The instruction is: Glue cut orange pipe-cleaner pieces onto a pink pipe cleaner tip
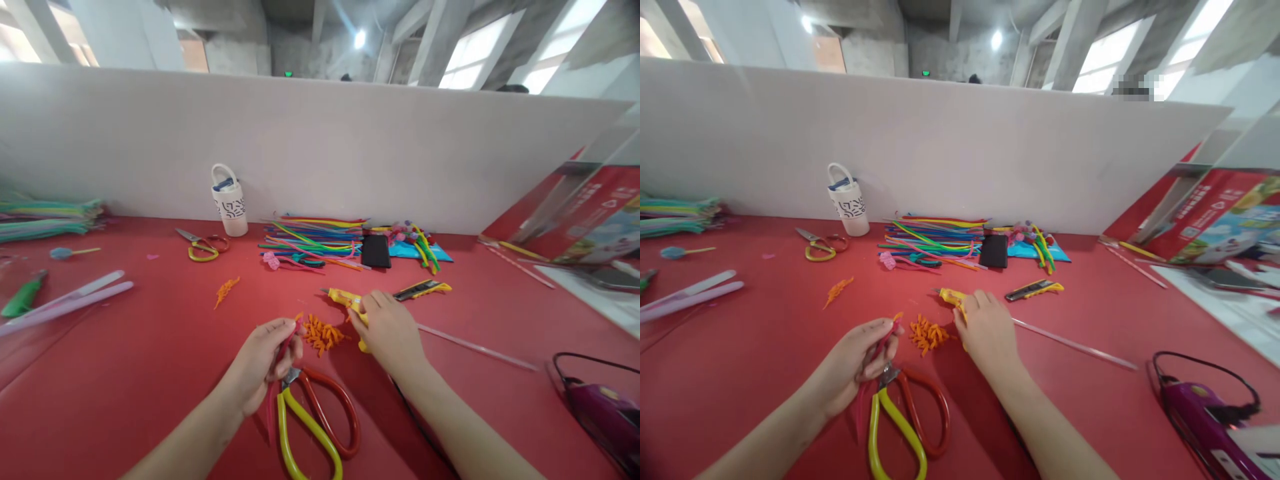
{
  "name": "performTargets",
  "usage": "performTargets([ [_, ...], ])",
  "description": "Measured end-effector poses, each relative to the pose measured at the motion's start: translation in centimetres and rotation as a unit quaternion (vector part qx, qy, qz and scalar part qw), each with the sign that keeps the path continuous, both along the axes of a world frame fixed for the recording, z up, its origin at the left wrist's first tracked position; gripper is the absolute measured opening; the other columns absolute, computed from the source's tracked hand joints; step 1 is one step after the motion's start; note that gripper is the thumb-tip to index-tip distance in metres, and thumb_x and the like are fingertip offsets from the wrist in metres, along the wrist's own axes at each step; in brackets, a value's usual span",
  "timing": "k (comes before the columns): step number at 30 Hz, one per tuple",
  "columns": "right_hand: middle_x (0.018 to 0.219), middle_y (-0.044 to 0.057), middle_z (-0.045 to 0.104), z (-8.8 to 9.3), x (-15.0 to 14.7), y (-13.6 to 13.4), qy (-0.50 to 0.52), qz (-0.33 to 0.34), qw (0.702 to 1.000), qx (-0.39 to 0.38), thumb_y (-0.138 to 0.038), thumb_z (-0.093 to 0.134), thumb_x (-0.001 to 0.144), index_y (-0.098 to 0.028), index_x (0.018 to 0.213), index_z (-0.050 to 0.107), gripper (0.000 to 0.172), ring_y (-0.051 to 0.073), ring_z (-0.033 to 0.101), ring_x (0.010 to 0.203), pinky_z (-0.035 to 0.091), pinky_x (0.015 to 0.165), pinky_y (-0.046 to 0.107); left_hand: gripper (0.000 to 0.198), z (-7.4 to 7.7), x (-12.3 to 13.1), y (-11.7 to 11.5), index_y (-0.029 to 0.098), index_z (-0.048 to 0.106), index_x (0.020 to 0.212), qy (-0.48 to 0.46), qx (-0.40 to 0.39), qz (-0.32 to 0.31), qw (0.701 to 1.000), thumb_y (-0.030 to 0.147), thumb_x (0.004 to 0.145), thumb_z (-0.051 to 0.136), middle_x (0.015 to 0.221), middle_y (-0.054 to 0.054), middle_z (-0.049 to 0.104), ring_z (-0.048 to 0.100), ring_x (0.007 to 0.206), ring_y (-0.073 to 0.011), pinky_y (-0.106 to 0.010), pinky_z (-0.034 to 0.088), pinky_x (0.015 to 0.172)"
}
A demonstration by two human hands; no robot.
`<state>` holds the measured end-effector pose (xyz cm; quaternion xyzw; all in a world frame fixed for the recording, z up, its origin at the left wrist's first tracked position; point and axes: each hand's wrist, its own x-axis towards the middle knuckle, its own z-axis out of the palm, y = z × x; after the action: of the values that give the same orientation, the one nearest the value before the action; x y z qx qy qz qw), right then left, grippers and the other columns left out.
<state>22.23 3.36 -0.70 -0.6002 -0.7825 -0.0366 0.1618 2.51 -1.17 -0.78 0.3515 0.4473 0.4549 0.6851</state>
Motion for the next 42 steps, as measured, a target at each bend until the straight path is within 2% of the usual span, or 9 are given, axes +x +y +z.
performTargets([
  [3,0.077,0.004,0.059,-0.3,-2.4,-1.0,-0.011,0.161,0.987,0.013,-0.019,0.052,0.083,-0.017,0.072,0.056,0.012,0.017,0.052,0.074,0.036,0.067,0.026,0.022,-0.3,0.1,0.1,0.013,0.058,0.078,0.012,0.004,0.001,1.000,0.032,0.081,0.048,0.053,0.002,0.055,0.028,0.030,-0.0006,-0.017,0.010,0.033],
  [5,0.077,0.003,0.059,-1.1,-3.8,-1.3,-0.022,0.213,0.977,0.018,-0.013,0.053,0.081,-0.017,0.073,0.058,0.010,0.018,0.051,0.074,0.036,0.067,0.027,0.022,-0.3,0.2,0.2,0.013,0.058,0.080,0.013,0.006,0.003,1.000,0.032,0.081,0.048,0.053,0.002,0.055,0.028,0.030,-0.0007,-0.017,0.010,0.033],
  [8,0.076,0.007,0.060,-2.5,-4.6,-1.4,-0.032,0.233,0.972,0.023,-0.006,0.051,0.081,-0.014,0.073,0.059,0.014,0.021,0.050,0.072,0.036,0.065,0.031,0.022,-0.3,0.2,0.2,0.013,0.058,0.081,0.010,0.006,0.004,1.000,0.032,0.082,0.047,0.054,0.002,0.055,0.028,0.030,-0.0008,-0.017,0.011,0.033],
  [13,0.074,0.009,0.060,-2.9,-4.3,-1.3,0.001,0.219,0.976,0.013,-0.002,0.048,0.080,-0.013,0.073,0.058,0.016,0.022,0.051,0.070,0.037,0.063,0.032,0.022,-0.1,0.3,0.1,0.012,0.059,0.079,0.015,-0.004,0.004,1.000,0.031,0.082,0.047,0.052,0.002,0.055,0.027,0.030,-0.0008,-0.017,0.010,0.033],
  [20,0.073,0.001,0.058,-1.1,-3.2,-1.9,0.162,0.155,0.974,-0.037,-0.012,0.039,0.088,-0.018,0.078,0.049,0.015,0.013,0.055,0.066,0.042,0.060,0.023,0.022,-0.3,0.3,0.1,0.013,0.059,0.077,0.003,-0.003,0.001,1.000,0.031,0.081,0.048,0.052,0.002,0.055,0.028,0.030,-0.0008,-0.018,0.010,0.033],
  [22,0.070,-0.001,0.057,-0.4,-2.9,-2.2,0.285,0.137,0.942,-0.110,-0.018,0.039,0.089,-0.019,0.078,0.048,0.014,0.012,0.055,0.064,0.043,0.058,0.022,0.022,-0.4,0.4,0.0,0.013,0.059,0.077,-0.008,-0.004,-0.006,1.000,0.030,0.082,0.047,0.052,0.002,0.056,0.028,0.030,-0.0009,-0.018,0.010,0.033],
  [26,0.063,-0.004,0.052,1.0,-3.1,-2.9,0.530,0.101,0.798,-0.269,-0.025,0.044,0.083,-0.018,0.075,0.049,0.012,0.010,0.051,0.056,0.042,0.055,0.022,0.023,-0.3,0.8,-0.4,0.013,0.057,0.072,-0.031,-0.019,-0.026,0.999,0.029,0.083,0.045,0.049,0.003,0.053,0.026,0.029,-0.0008,-0.019,0.010,0.034],
  [29,0.060,-0.006,0.047,1.3,-3.6,-3.3,0.581,0.093,0.757,-0.284,-0.030,0.049,0.080,-0.018,0.075,0.051,0.013,0.008,0.042,0.049,0.036,0.048,0.020,0.027,-0.1,1.2,-0.8,0.013,0.054,0.065,-0.022,-0.028,-0.040,0.999,0.031,0.083,0.046,0.051,0.001,0.055,0.028,0.029,-0.0003,-0.019,0.010,0.033],
  [42,0.064,-0.004,0.047,0.3,-3.9,-3.7,0.587,0.101,0.754,-0.277,-0.030,0.050,0.082,-0.017,0.078,0.053,0.013,0.007,0.040,0.050,0.034,0.047,0.020,0.020,0.5,1.8,-1.5,0.016,0.053,0.073,-0.035,-0.038,-0.048,0.997,0.034,0.082,0.049,0.057,0.002,0.058,0.036,0.031,-0.0013,-0.014,0.017,0.029],
])
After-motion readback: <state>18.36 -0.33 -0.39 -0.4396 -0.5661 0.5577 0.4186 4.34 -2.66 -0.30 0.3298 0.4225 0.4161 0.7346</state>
